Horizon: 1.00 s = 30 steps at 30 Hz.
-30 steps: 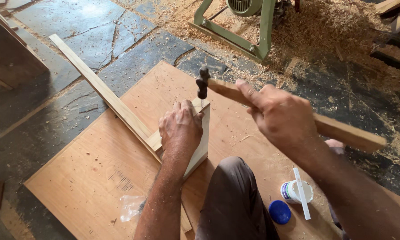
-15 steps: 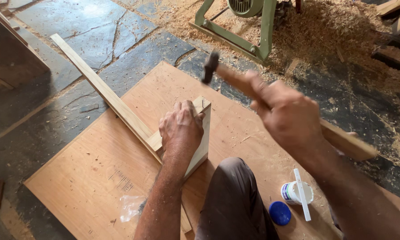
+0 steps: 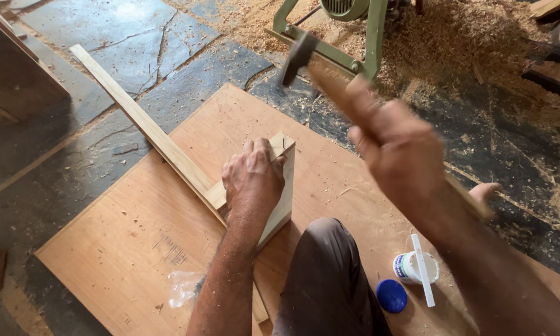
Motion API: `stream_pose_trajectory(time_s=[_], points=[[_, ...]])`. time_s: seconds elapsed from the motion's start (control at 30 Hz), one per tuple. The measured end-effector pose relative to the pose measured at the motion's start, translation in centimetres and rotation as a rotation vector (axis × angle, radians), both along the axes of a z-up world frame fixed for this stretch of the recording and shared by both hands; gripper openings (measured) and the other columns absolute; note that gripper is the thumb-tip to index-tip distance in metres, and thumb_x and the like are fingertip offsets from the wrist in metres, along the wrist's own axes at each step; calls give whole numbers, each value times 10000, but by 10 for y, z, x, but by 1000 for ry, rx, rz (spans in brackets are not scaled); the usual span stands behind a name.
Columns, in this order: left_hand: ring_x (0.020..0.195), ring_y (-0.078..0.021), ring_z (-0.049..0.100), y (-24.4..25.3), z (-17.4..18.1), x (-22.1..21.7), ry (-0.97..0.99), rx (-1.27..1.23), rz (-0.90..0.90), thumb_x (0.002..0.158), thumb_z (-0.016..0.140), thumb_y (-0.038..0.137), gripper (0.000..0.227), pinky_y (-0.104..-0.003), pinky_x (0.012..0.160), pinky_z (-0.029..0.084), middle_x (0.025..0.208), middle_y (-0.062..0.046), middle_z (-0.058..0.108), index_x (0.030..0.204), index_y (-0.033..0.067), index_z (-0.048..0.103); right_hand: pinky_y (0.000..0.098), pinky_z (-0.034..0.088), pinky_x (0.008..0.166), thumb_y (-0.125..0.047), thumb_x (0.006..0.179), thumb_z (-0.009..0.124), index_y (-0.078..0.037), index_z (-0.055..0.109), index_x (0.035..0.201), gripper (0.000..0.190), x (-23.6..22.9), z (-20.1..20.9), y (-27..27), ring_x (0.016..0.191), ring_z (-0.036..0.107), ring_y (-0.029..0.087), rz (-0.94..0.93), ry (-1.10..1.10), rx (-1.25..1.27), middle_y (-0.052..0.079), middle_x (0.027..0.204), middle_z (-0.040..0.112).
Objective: The person assembles a wooden frame by applying glue to the joints and hammering nails into the wood to secure the pieces together.
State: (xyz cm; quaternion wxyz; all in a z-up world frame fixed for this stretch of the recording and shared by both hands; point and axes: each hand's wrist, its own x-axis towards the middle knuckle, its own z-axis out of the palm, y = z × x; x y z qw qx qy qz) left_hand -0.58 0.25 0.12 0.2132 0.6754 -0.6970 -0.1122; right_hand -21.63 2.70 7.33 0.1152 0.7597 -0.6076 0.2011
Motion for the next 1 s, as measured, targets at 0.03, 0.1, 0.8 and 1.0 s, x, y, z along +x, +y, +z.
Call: stream_pose_trajectory(time_s=[0.03, 0.1, 0.8, 1.0], points=[[931, -319, 682, 0, 0, 0, 3, 9, -1, 928, 697, 368, 363, -482, 866, 492, 1030, -130, 678, 1095, 54, 624, 262, 537, 438, -300, 975, 678, -309, 463, 1534, 598, 1, -2, 2, 554, 561, 128, -21, 156, 125, 37, 823, 681], [935, -316, 683, -2, 1, 0, 11, 17, 3, 941, 690, 361, 344, -484, 867, 492, 1031, -134, 677, 1089, 57, 626, 267, 539, 432, -327, 982, 660, -358, 483, 1504, 552, -2, -1, 1, 529, 555, 134, -54, 269, 245, 21, 787, 676], [961, -330, 674, 1, 1, -2, 34, -33, 8, 915, 721, 335, 352, -487, 871, 490, 1055, -138, 682, 1102, 47, 644, 281, 518, 376, -236, 970, 681, -239, 619, 1317, 352, 4, 4, 10, 523, 599, 159, -33, 54, 125, 61, 765, 664], [972, -362, 671, 3, -3, 0, 67, -39, 8, 905, 725, 328, 356, -497, 870, 495, 1059, -147, 686, 1109, 49, 641, 282, 545, 479, -196, 1006, 661, -228, 584, 1463, 464, 7, -7, 10, 646, 639, 173, -26, -140, 85, 93, 887, 671]])
